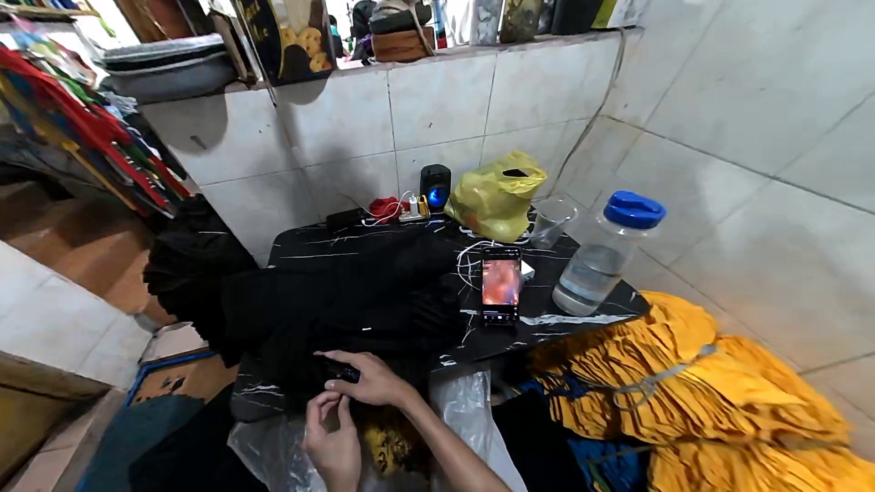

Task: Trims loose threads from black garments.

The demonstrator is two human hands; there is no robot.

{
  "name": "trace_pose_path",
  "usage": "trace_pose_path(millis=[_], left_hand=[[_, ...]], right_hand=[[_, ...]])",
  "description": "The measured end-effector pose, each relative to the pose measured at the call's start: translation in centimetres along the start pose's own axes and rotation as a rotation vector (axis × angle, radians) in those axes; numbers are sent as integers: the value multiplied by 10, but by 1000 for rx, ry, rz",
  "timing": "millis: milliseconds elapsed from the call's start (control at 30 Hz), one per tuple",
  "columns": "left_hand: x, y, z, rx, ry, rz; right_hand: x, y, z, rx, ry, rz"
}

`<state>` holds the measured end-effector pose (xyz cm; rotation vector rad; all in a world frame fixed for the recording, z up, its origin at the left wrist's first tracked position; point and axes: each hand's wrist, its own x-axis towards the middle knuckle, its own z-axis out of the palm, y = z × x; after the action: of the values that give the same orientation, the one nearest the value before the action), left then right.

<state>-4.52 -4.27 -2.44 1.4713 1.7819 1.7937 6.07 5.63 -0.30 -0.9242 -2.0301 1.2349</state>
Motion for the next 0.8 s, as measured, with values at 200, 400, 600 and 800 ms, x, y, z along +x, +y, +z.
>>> trace_pose_path(millis=[200, 400, 600, 800], left_hand=[[2, -11, 8, 130, -50, 134], [42, -23, -4, -364, -75, -153], [54, -34, -6, -490, -227, -288], [53, -38, -6, -506, -267, -268]], right_hand=[[3, 12, -3, 120, -54, -54], [0, 8, 2, 80, 119, 15], [-1, 4, 1, 71, 213, 76], [-2, 3, 4, -90, 269, 104]])
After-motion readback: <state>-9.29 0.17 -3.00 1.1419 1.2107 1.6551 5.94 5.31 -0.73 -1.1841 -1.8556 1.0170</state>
